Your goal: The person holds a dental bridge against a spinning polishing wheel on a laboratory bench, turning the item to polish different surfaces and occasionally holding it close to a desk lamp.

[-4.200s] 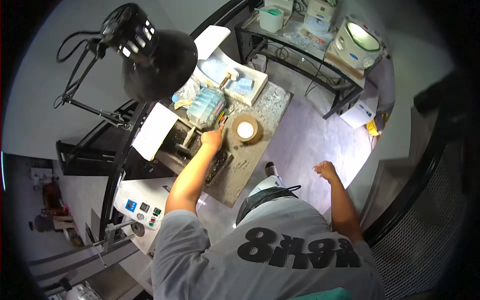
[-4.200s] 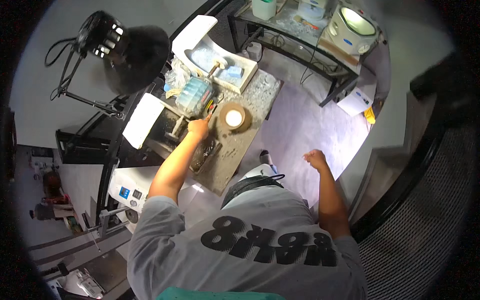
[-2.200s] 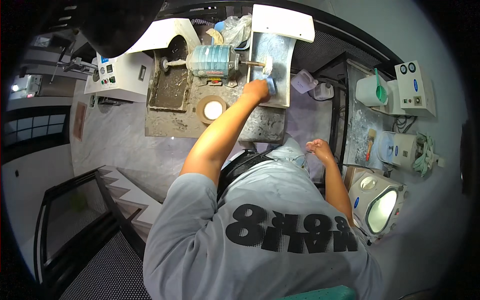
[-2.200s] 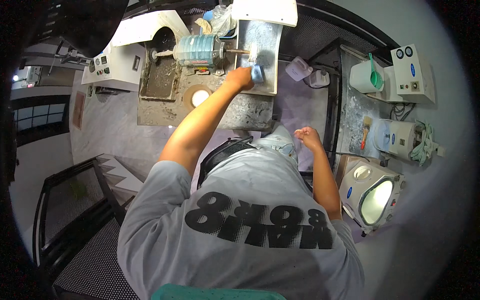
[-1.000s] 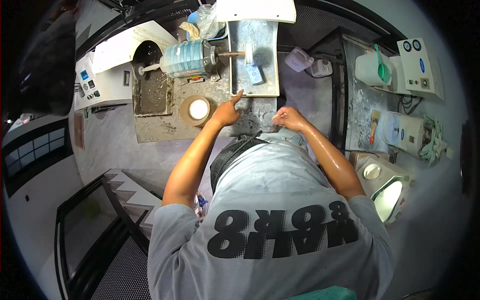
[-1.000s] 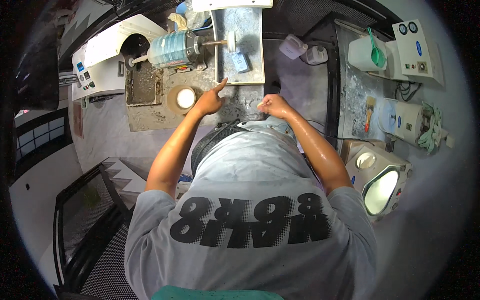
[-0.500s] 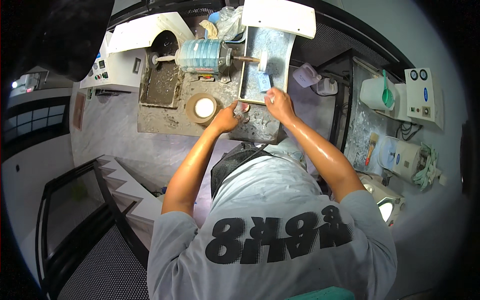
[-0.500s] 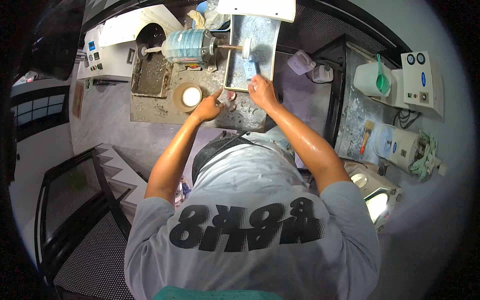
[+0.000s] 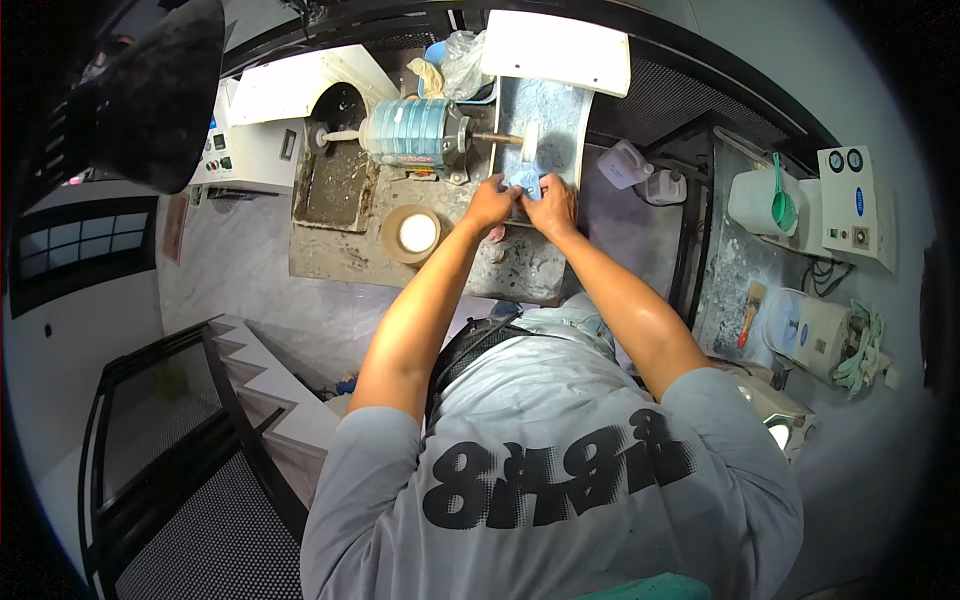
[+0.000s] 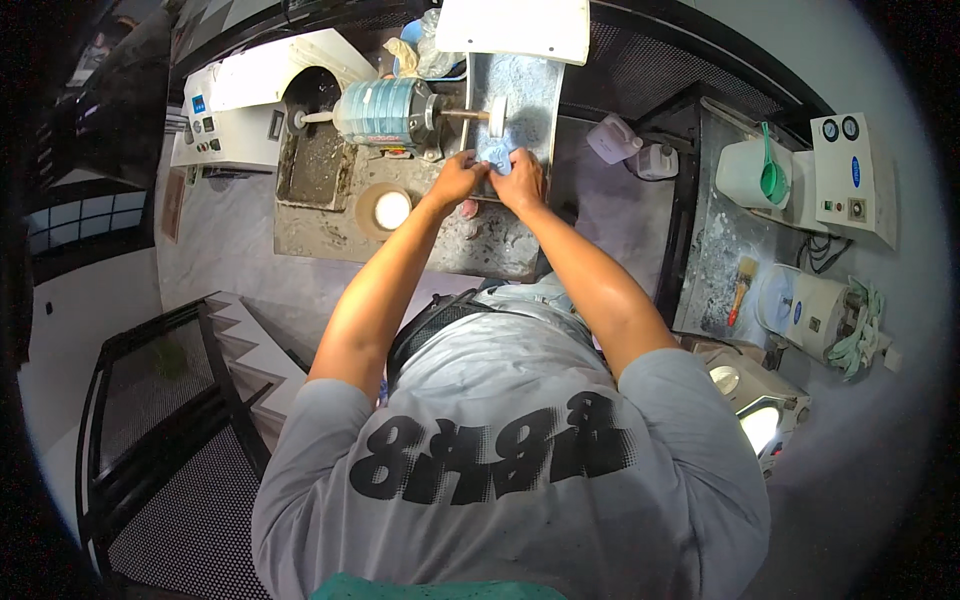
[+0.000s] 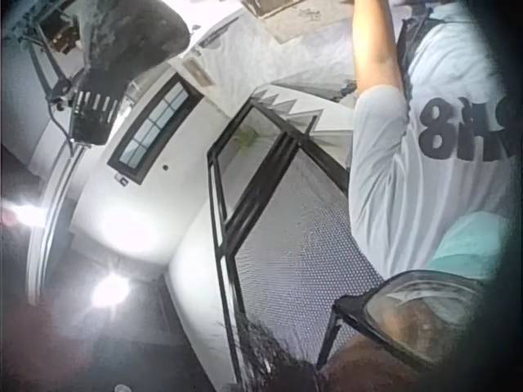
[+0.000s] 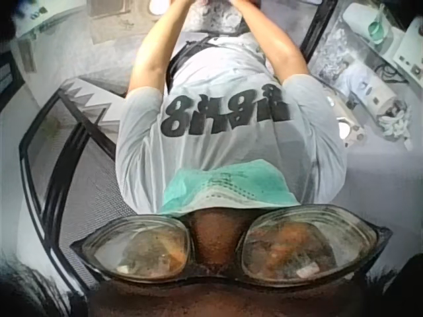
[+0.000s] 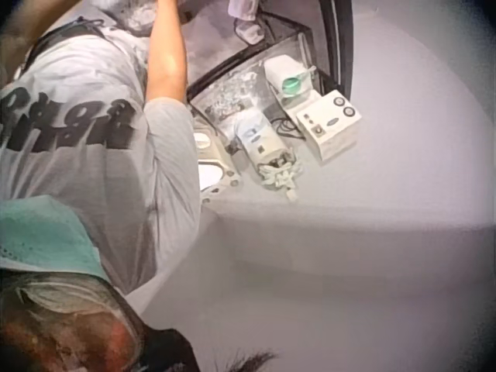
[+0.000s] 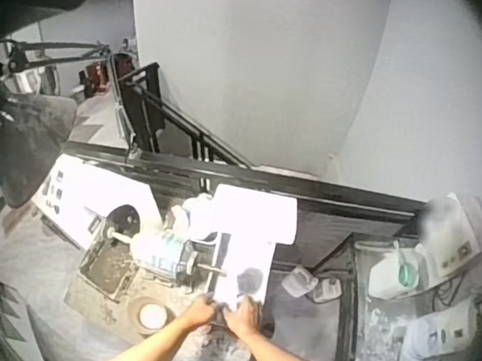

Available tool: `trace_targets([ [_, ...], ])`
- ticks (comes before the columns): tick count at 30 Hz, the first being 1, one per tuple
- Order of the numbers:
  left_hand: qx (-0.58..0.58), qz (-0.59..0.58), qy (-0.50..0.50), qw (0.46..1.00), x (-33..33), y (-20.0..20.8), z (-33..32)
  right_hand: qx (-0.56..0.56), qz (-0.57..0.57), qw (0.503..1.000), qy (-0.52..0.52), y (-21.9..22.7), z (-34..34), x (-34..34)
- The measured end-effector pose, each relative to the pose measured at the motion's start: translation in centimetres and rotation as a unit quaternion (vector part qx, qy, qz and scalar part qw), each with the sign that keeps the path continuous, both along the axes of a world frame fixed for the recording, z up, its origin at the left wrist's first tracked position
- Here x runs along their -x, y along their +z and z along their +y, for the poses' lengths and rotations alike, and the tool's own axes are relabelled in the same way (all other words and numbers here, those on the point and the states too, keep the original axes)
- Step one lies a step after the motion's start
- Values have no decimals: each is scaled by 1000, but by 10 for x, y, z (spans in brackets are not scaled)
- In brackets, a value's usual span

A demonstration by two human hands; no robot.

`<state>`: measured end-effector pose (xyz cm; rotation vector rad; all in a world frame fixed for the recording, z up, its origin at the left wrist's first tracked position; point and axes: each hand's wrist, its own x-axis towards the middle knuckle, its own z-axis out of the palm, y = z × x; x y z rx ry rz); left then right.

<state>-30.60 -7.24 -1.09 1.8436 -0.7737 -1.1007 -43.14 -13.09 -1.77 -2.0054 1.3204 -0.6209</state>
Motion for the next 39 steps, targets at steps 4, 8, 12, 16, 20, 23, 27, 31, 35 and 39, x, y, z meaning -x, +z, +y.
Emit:
trace_targets([
  [4, 53, 151, -20, 987, 9, -11, -10, 16, -71, 997, 1, -4, -1, 9],
  [8, 68, 111, 8, 991, 22, -2, -22, -23, -100, 995, -4, -24, -18, 17],
  [12, 57, 80, -39, 994, -4, -21, -22, -19, -78, 997, 21, -9, -23, -1],
  [16, 35, 93, -50, 994, -7, -6, -28, -60, -48, 997, -24, 2, -21, -7],
  [20, 26, 73, -51, 996, -14, 0, -32, -98, -19, 993, -54, 12, -19, -14],
  [23, 21, 78, -68, 994, -20, -7, -32, -133, 18, 990, -46, 26, -19, -18],
  [27, 10, 79, -28, 996, -5, -1, -34, -136, 44, 989, -41, 26, -24, -11],
  [31, 11, 139, -6, 990, 4, 3, -35, -137, 52, 989, -35, 34, -29, -3],
  [35, -17, 141, -6, 990, 4, 0, -37, -147, 52, 988, -16, 41, -31, -1],
  [39, -47, 175, 2, 983, 1, -5, -37, -138, 64, 988, 1, 36, -35, -5],
])
